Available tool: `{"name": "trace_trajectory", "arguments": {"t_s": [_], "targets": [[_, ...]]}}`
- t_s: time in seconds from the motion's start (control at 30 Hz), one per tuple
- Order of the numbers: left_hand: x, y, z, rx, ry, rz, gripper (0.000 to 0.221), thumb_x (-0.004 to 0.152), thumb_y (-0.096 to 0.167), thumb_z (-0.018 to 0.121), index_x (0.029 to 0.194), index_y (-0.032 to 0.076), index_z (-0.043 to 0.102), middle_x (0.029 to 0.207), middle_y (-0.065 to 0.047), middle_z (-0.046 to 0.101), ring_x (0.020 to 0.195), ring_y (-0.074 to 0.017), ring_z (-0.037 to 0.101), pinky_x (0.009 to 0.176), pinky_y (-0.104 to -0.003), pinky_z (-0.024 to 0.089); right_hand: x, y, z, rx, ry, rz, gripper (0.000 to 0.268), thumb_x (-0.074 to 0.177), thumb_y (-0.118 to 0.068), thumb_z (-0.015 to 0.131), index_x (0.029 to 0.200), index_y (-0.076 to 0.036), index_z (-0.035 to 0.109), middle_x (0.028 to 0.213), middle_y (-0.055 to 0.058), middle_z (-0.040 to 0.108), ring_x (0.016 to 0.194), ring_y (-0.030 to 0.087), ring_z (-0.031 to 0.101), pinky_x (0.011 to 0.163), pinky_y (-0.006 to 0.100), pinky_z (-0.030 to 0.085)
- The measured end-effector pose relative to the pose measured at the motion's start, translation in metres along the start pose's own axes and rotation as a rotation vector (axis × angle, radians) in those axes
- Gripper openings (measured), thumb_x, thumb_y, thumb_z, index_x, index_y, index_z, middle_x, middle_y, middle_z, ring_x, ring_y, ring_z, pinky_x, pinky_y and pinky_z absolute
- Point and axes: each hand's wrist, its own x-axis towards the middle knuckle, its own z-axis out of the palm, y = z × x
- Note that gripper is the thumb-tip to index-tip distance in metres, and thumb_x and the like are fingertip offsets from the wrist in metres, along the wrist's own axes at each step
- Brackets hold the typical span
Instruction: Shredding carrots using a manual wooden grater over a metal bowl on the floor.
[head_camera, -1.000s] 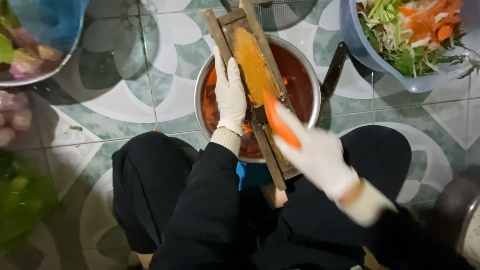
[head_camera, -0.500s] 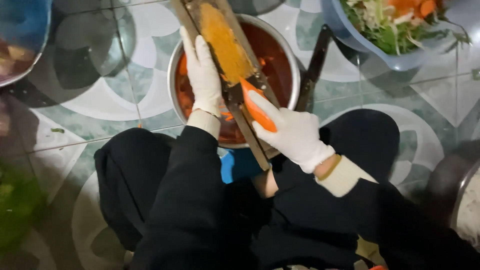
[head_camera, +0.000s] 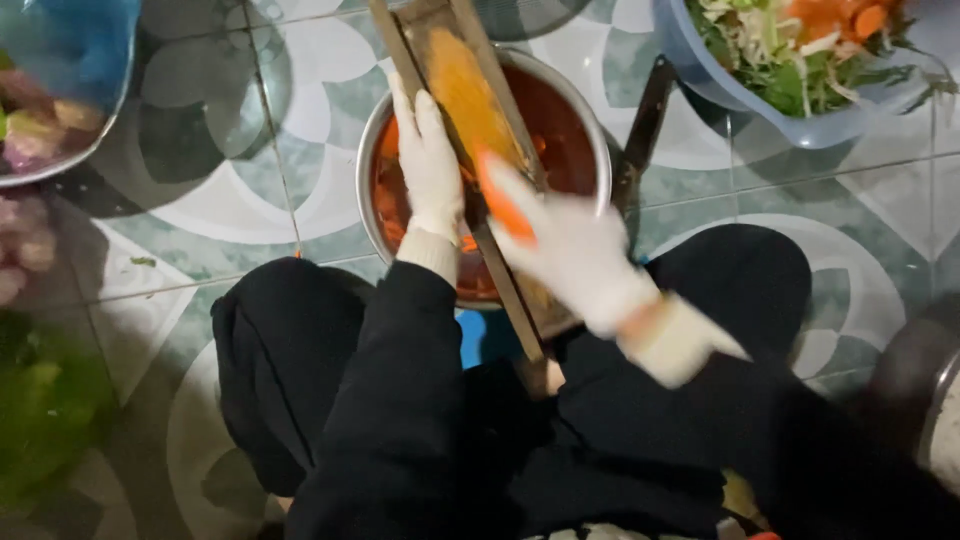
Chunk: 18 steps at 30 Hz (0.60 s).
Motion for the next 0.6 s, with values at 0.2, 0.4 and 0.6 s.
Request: {"name": "trace_trajectory", "arguments": {"t_s": [0.2, 0.4, 0.6], "targets": [[-0.005, -0.007, 0.000, -0.027, 0.009, -0.028, 0.062, 0.109, 0.033, 0.042, 0.164, 0.009, 0.029, 0.170, -0.016, 0.039, 0.151, -0.0280, 0.047, 0.121, -0.032, 0.039, 0.017, 0.011, -0.038, 0.211, 0.004, -0.040, 0.070, 0.099, -0.043, 0.067, 0.163, -0.029, 0.041, 0.075, 0.002, 0.074, 0.053, 0.027, 0.068, 0.047, 0.037, 0.052], [-0.005, -0.009, 0.005, -0.033, 0.037, -0.022, 0.060, 0.110, 0.035, 0.044, 0.164, 0.011, 0.031, 0.169, -0.013, 0.043, 0.149, -0.0258, 0.052, 0.119, -0.031, 0.044, -0.099, 0.014, -0.031, 0.092, 0.034, -0.013, 0.062, 0.088, -0.037, 0.077, 0.149, -0.027, 0.065, 0.067, 0.000, 0.063, 0.046, 0.021, 0.055, 0.043, 0.033, 0.038], [-0.007, -0.008, 0.004, 0.024, 0.018, -0.043, 0.061, 0.110, 0.037, 0.043, 0.165, 0.018, 0.027, 0.165, -0.012, 0.050, 0.141, -0.0257, 0.062, 0.113, -0.030, 0.052, -0.067, 0.009, -0.023, -0.028, 0.168, -0.155, 0.059, 0.095, -0.037, 0.075, 0.150, -0.019, 0.066, 0.063, -0.001, 0.060, 0.042, 0.016, 0.047, 0.042, 0.029, 0.035]]}}
